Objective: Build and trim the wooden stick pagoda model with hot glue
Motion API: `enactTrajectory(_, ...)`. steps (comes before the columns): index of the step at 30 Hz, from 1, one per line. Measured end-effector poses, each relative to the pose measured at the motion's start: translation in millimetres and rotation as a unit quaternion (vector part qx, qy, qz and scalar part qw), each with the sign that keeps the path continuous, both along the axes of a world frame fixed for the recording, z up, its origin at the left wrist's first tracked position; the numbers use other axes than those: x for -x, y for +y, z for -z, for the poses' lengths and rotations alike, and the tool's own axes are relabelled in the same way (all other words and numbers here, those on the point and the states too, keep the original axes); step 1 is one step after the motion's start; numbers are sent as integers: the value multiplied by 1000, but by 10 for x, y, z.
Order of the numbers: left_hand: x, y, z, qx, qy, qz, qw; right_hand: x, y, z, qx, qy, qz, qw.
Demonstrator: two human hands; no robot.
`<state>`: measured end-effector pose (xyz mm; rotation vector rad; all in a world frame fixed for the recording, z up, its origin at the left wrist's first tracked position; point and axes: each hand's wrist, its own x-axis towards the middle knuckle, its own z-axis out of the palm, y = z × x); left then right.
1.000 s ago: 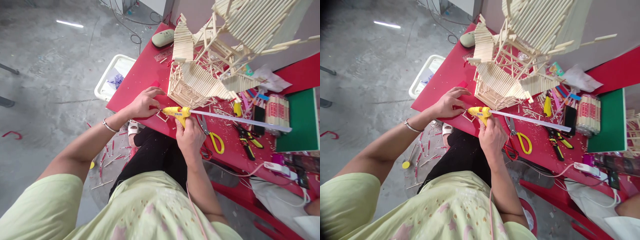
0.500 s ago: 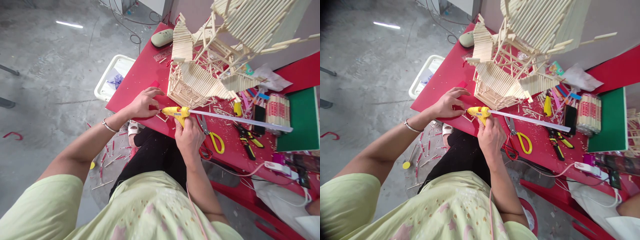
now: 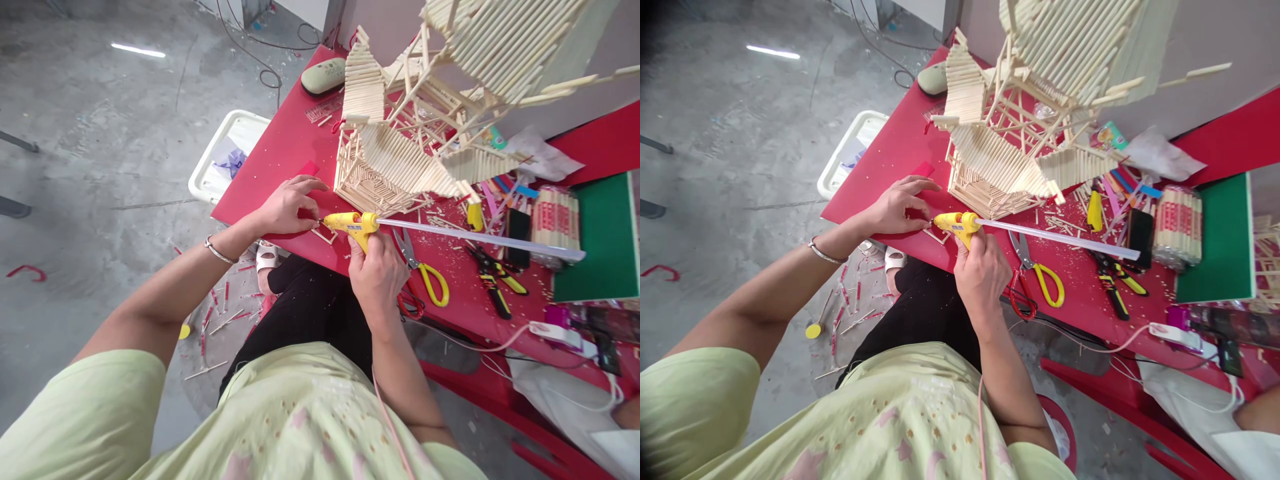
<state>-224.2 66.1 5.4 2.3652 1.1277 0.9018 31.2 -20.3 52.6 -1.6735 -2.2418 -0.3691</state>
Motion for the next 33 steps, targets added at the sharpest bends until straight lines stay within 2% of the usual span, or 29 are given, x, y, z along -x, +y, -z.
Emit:
enactTrajectory(9,6,17,27,3,-5,2,1000,29,13,9,17,-8,16,1000)
enactTrajectory(16,6,0,-6,-1,-13,7,1000,46,11,-17,3,-11,16,1000)
enactTrajectory(23,-1,4,1,2,-15,1,1000,62,12,-63,40,2,22,999)
enactTrajectory(33,-1,-3,-11,0,-17,4,1000,71,51,21,5,0,42,999)
